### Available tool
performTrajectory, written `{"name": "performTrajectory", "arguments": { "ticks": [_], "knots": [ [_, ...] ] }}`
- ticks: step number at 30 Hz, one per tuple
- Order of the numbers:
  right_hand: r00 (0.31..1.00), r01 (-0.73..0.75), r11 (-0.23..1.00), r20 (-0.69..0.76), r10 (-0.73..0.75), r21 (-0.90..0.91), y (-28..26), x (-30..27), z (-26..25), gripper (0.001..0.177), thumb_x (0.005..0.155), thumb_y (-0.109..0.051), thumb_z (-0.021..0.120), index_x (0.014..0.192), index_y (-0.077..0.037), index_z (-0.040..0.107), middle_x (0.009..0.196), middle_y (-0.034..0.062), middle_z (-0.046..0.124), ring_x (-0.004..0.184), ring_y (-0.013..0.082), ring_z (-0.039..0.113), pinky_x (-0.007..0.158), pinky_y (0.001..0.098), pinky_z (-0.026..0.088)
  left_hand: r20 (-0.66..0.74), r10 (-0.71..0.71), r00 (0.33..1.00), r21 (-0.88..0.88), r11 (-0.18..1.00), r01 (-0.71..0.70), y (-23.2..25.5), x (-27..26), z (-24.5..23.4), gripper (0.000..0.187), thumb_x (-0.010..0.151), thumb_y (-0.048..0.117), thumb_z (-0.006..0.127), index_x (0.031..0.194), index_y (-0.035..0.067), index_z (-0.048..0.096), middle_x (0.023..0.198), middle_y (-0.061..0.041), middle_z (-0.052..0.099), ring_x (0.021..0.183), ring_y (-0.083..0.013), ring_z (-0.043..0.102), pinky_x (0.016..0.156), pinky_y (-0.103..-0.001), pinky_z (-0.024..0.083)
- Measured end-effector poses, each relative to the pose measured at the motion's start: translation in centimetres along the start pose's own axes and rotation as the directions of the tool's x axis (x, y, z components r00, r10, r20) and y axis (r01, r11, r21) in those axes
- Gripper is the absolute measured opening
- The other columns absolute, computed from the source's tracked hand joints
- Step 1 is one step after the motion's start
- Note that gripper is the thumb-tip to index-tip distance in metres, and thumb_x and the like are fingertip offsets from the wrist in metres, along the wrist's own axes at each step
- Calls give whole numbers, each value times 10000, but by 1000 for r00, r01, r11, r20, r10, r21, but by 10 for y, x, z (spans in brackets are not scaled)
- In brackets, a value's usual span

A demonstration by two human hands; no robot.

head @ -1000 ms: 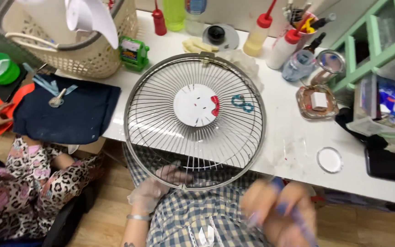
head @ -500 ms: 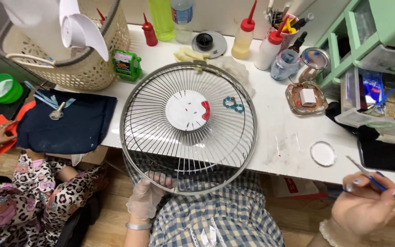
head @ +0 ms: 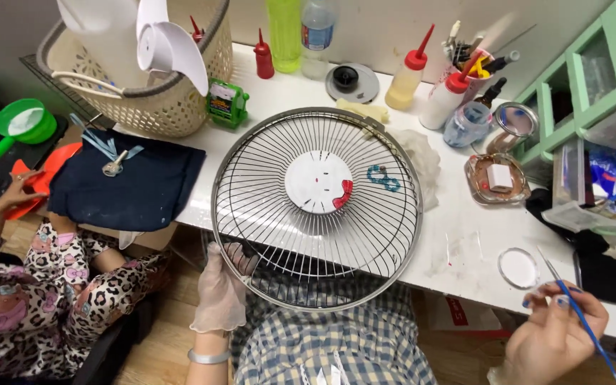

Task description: Painting a decorative Hello Kitty design on the center of a metal fan grill using a paintbrush

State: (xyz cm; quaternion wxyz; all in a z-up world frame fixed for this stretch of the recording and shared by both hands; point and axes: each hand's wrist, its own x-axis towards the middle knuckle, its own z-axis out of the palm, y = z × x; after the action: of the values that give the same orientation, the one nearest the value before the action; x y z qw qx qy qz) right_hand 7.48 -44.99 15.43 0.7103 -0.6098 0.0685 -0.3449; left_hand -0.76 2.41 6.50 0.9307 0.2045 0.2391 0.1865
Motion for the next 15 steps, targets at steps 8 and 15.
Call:
{"name": "performTrajectory", "arguments": {
  "ticks": [8,15],
  "knots": [
    [999,-45,991,4,45,128,13,-30,-4,213,1077,-92,498,1254,-192,561,1198,160,680,1091,263,704,849,302,564,-12,84,996,-8,996,-84,-22,17,-34,227,847,581,747,874,358,714,873,-123,747,722,-374,714,728,-558,596],
    [401,-779,521,916,-14,349,-101,-106,91,184,1045,-218,544,1037,-66,648,875,219,655,801,403,609,745,542,498,-451,-283,846,-25,952,306,-27,-11,16,610,773,488,592,1322,250,475,1435,-138,474,1375,-374,478,1206,-616,361]
  ]
}}
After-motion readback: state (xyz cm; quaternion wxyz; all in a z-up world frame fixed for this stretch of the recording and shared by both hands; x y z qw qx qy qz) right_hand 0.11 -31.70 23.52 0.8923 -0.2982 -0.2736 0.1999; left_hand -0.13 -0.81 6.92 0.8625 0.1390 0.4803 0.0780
